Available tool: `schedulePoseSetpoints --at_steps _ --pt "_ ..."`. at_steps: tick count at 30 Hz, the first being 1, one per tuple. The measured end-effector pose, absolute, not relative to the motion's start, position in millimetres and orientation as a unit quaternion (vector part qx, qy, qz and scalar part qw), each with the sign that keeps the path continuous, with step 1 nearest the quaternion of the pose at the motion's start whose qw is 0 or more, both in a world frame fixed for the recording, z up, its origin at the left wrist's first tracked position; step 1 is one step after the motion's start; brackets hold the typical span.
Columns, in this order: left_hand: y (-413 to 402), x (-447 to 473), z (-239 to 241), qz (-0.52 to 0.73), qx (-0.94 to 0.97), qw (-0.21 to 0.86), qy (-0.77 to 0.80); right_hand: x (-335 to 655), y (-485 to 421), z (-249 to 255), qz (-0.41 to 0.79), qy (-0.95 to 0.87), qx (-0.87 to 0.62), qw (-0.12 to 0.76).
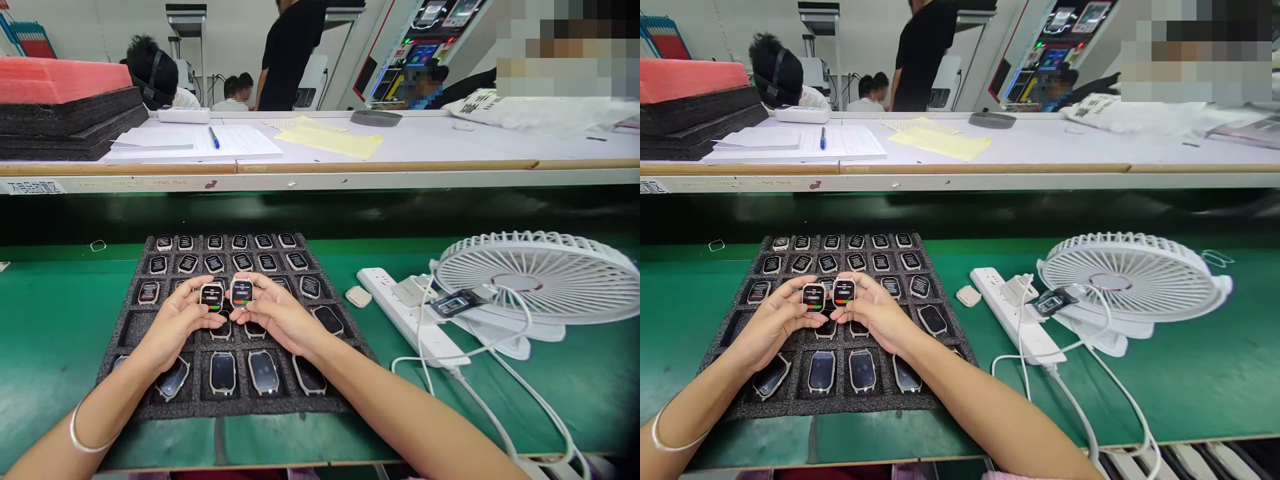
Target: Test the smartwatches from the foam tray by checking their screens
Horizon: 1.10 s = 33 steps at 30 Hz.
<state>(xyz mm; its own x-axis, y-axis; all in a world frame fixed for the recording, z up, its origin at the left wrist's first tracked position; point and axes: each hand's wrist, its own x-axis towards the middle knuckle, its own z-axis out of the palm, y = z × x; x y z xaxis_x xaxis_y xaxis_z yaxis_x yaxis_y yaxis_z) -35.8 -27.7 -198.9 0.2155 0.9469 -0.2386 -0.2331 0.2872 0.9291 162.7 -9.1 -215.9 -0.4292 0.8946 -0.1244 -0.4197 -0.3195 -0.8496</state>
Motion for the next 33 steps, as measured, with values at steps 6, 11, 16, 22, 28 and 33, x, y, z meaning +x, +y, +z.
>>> schedulePoseSetpoints --at_steps 6,11,16,22,28,33 --pt "-29.7 -34.8 -198.8 0.436 0.404 0.666 0.45 162.7 -10.4 -214.7 0.754 -0.384 -0.311 0.432" --pt "-29.2 -34.2 -200.2 0.442 0.418 0.655 0.449 162.1 -10.8 -214.6 0.753 -0.387 -0.315 0.428" --pt "-27.0 -34.4 -204.4 0.439 0.424 0.654 0.447 162.0 -11.0 -215.9 0.753 -0.387 -0.318 0.427" --pt "-27.1 -34.5 -205.6 0.44 0.423 0.657 0.443 161.7 -12.0 -216.0 0.752 -0.386 -0.323 0.425" --pt "-28.5 -34.2 -204.0 0.431 0.422 0.656 0.454 162.6 -11.1 -215.1 0.752 -0.39 -0.318 0.427" --pt "-28.2 -33.1 -203.5 0.434 0.42 0.654 0.456 162.3 -12.0 -215.2 0.752 -0.392 -0.319 0.423"
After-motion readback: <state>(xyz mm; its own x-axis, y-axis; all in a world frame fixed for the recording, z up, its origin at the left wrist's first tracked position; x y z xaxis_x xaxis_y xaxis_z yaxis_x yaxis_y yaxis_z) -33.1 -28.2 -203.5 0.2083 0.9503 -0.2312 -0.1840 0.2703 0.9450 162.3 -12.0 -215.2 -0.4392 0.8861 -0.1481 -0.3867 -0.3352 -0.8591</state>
